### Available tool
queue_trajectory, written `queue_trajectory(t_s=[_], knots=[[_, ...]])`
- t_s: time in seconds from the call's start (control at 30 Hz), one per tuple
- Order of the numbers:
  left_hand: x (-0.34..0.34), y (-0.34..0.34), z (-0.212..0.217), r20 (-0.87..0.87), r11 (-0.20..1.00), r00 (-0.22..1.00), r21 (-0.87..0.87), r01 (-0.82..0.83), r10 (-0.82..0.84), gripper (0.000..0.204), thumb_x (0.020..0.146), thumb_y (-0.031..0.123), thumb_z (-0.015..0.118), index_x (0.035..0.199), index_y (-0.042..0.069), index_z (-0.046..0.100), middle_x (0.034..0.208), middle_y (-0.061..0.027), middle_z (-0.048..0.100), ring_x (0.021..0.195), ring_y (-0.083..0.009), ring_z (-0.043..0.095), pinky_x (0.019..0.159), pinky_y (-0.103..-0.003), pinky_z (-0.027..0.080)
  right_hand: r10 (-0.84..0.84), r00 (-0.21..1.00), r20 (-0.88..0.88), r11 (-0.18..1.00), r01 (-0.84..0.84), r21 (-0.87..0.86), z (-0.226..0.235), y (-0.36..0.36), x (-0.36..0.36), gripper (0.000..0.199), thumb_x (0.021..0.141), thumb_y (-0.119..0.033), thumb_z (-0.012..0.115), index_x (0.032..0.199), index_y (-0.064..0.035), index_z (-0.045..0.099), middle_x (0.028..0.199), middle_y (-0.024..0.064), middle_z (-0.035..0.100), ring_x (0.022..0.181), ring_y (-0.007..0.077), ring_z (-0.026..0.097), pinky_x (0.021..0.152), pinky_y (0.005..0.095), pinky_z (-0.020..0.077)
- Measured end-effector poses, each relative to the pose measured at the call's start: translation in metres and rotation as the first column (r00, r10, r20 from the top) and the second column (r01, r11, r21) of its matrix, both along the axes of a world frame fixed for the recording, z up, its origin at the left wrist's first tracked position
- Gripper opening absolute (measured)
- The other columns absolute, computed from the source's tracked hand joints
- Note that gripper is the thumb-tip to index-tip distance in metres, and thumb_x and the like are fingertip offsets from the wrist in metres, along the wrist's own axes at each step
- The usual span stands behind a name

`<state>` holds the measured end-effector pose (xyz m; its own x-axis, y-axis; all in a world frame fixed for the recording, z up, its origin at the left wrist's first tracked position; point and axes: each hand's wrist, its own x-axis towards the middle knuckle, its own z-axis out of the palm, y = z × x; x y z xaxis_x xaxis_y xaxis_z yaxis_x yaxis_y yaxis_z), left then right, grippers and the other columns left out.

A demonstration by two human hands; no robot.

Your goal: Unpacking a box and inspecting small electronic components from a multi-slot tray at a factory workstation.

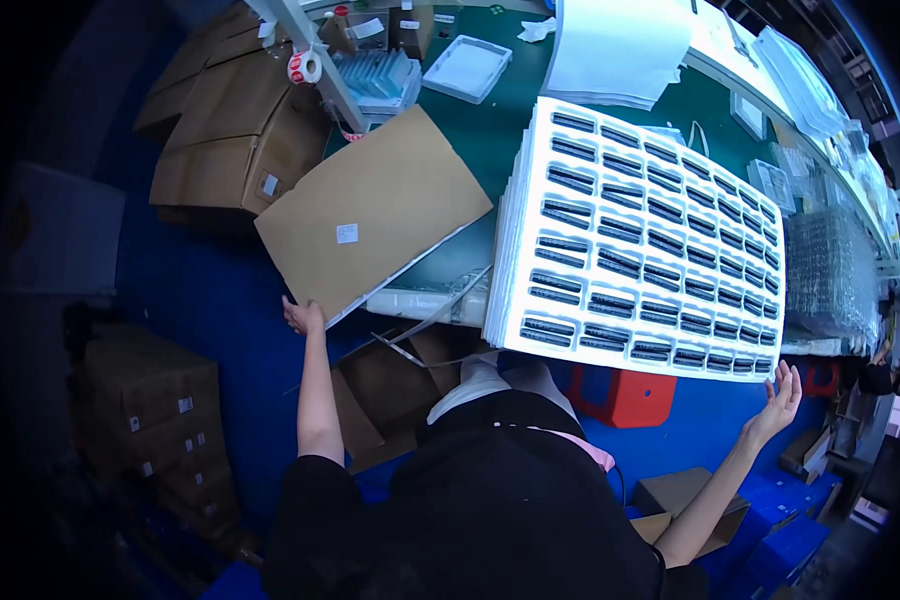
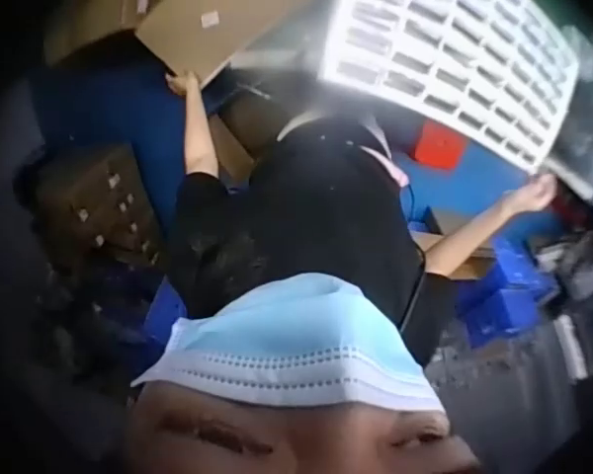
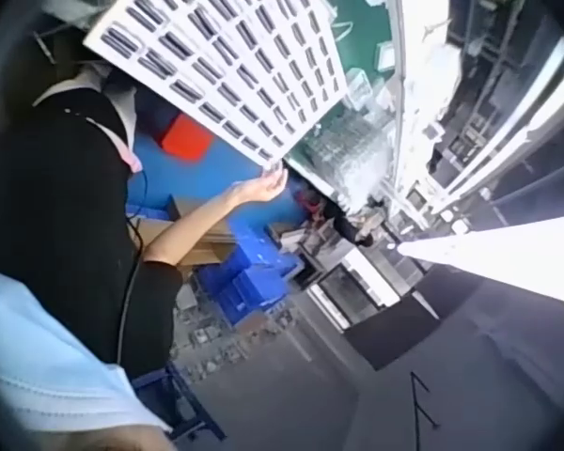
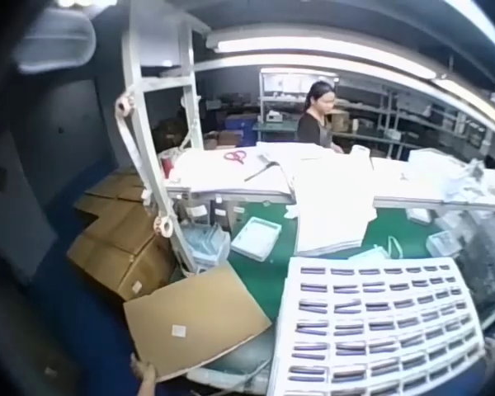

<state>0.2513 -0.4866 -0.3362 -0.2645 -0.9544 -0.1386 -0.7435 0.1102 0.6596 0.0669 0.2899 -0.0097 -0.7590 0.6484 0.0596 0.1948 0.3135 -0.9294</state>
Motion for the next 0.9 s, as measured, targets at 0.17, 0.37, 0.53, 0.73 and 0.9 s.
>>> queue_trajectory(t_s=[0.17, 0.37, 0.53, 0.73, 0.9], knots=[[-0.018, 0.063, 0.035, 0.126, 0.906, 0.988, -0.401, 0.137, -0.094, 0.059, 0.097, 0.022, 0.064, 0.149, 0.005, 0.041, 0.15, -0.0198, 0.045, 0.139, -0.0403, 0.042, 0.116, -0.045, 0.033, -0.207, 0.977, -0.042, 0.978, 0.208, 0.006, -0.013, 0.041, 0.027, 0.045, 0.107, -0.034, 0.046, 0.136, -0.001, 0.054, 0.127, 0.0136, 0.066, 0.119, 0.0208, 0.061, 0.101, 0.0341, 0.0472], [-0.067, 0.202, 0.078, -0.267, 0.803, 0.899, 0.41, 0.432, -0.347, 0.056, 0.104, 0.032, 0.051, 0.153, 0.008, 0.038, 0.155, -0.0162, 0.042, 0.142, -0.0362, 0.04, 0.118, -0.05, 0.031, -0.34, 0.927, 0.16, 0.738, 0.369, -0.564, -0.099, 0.116, 0.043, 0.066, 0.101, -0.049, 0.045, 0.141, 0.0031, 0.048, 0.137, 0.02, 0.059, 0.13, 0.0295, 0.054, 0.11, 0.0414, 0.0411], [-0.095, 0.247, 0.069, -0.563, 0.213, 0.817, 0.789, 0.576, -0.124, 0.054, 0.107, 0.039, 0.044, 0.153, 0.012, 0.038, 0.153, -0.0134, 0.046, 0.14, -0.0349, 0.043, 0.115, -0.056, 0.033, -0.084, 0.941, 0.329, 0.649, 0.302, -0.698, -0.201, 0.125, 0.033, 0.073, 0.097, -0.054, 0.051, 0.148, -0.0011, 0.044, 0.143, 0.0209, 0.054, 0.134, 0.035, 0.05, 0.113, 0.0502, 0.0362], [-0.101, 0.237, 0.046, -0.691, -0.075, 0.589, 0.62, 0.781, 0.419, 0.059, 0.104, 0.05, 0.044, 0.153, 0.018, 0.04, 0.147, -0.0094, 0.054, 0.133, -0.0388, 0.052, 0.102, -0.074, 0.039, 0.095, 0.995, 0.027, 0.534, -0.029, -0.845, -0.334, 0.165, 0.028, 0.061, 0.099, -0.046, 0.054, 0.147, -0.0087, 0.048, 0.136, 0.0158, 0.06, 0.125, 0.0368, 0.058, 0.102, 0.0556, 0.0482], [-0.106, 0.239, 0.105, -0.869, -0.044, 0.491, 0.489, 0.871, 0.061, 0.062, 0.103, 0.055, 0.041, 0.152, 0.017, 0.041, 0.147, -0.0081, 0.054, 0.133, -0.0355, 0.053, 0.104, -0.068, 0.043, 0.244, 0.957, 0.156, 0.307, 0.076, -0.949, -0.3, 0.111, -0.013, 0.055, 0.101, -0.042, 0.055, 0.143, -0.0076, 0.052, 0.13, 0.0159, 0.064, 0.115, 0.0365, 0.063, 0.091, 0.0495, 0.0556]])
